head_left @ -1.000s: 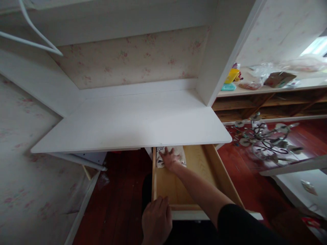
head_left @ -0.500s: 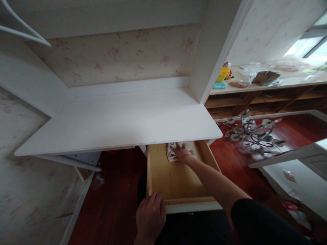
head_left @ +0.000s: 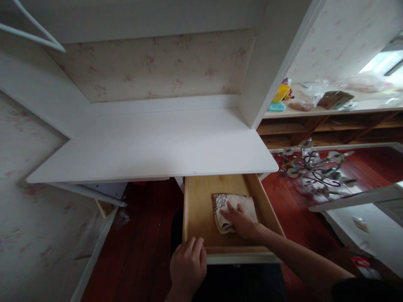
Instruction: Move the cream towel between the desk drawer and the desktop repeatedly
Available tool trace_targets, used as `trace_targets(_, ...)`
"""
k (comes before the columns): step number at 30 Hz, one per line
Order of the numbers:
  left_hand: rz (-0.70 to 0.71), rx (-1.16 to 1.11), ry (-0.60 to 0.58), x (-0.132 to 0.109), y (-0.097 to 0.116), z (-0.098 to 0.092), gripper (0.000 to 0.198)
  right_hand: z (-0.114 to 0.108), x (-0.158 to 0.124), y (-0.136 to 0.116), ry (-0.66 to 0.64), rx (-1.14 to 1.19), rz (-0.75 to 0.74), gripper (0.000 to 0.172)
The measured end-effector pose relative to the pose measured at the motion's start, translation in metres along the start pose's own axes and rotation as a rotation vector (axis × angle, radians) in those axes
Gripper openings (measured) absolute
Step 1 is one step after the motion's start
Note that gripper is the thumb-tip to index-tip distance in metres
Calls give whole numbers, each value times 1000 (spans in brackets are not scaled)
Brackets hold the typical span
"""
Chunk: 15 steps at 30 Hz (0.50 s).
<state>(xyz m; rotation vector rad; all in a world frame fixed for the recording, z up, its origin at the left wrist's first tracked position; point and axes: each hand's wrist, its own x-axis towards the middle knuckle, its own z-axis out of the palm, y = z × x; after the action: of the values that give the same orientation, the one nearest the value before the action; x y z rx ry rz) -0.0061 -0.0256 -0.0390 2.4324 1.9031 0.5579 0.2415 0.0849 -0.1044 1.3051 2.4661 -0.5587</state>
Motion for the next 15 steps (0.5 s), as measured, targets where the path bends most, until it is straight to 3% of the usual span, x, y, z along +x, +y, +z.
trace_targets(3,3,0,11,0,0,1,22,-10,10,-28,-93,27,-4,83)
trace_targets(8,6,23,24,-2,0,2,18,-52,58,-62,-159,41,109,78)
trace_targets(12,-3,5,30,-3,2,0,19,-73,104,-71,-127,150,210,80)
trace_targets(15,-7,-6,56,-3,3,-1,20,-85,131,-69,-93,278,212,91)
